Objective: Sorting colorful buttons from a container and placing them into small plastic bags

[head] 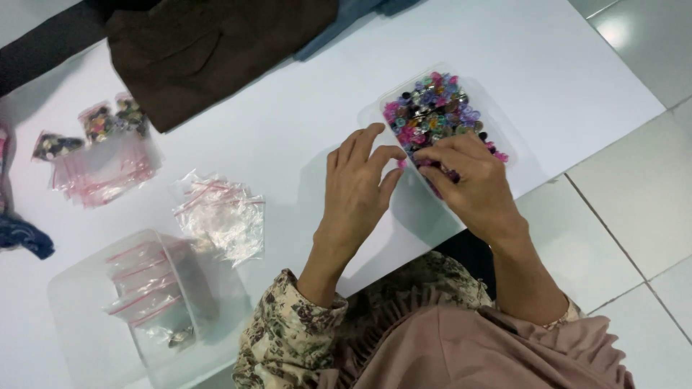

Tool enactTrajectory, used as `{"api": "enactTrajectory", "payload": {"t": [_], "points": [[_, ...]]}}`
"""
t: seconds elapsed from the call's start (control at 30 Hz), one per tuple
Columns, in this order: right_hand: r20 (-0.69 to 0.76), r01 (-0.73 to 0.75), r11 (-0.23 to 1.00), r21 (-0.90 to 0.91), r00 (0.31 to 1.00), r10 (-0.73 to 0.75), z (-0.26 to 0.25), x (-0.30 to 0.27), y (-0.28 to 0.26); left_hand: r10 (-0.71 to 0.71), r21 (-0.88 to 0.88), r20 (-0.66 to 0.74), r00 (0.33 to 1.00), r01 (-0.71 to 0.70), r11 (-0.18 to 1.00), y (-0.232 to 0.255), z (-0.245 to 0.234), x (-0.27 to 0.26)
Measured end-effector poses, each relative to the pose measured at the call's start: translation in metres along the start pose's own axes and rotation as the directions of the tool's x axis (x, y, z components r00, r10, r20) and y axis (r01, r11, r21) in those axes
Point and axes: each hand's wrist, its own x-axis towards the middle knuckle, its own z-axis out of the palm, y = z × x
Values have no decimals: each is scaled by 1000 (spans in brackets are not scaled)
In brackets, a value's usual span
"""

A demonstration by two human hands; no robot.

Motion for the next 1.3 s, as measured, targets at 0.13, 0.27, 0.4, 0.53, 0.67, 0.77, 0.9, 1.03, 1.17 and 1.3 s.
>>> {"api": "enactTrajectory", "payload": {"t": [0.13,0.27,0.4,0.53,0.67,0.77,0.9,1.03,1.17,1.3], "points": [[67,50,991,126,996,-59,55,13,-15,-157,87,-114,981,168,982,-43,-9,-36],[167,52,977,209,982,-88,109,21,-25,-339,111,-187,922,363,925,-79,-7,-69],[292,23,982,185,953,-77,148,21,-25,-437,52,-179,882,452,891,-90,-13,-85],[354,-56,973,222,935,-27,152,17,-41,-464,7,-168,870,472,882,-98,-9,-91],[351,-60,975,216,936,-20,154,18,-38,-507,-33,-159,847,508,861,-99,-9,-86],[340,-78,968,238,941,-8,162,23,-27,-546,-51,-143,825,545,837,-90,-19,-76],[297,-58,966,253,955,-20,168,26,-14,-632,-21,-92,769,633,773,-94,-15,-65],[270,-72,961,265,963,-2,167,25,-10,-639,26,-55,767,641,767,-87,-19,-63],[187,-58,953,298,982,1,150,18,-14,-578,-16,-69,813,578,816,-48,-39,-52],[-25,107,964,242,994,-104,89,18,-28,-278,-74,-234,932,268,961,-5,-45,-39]]}}
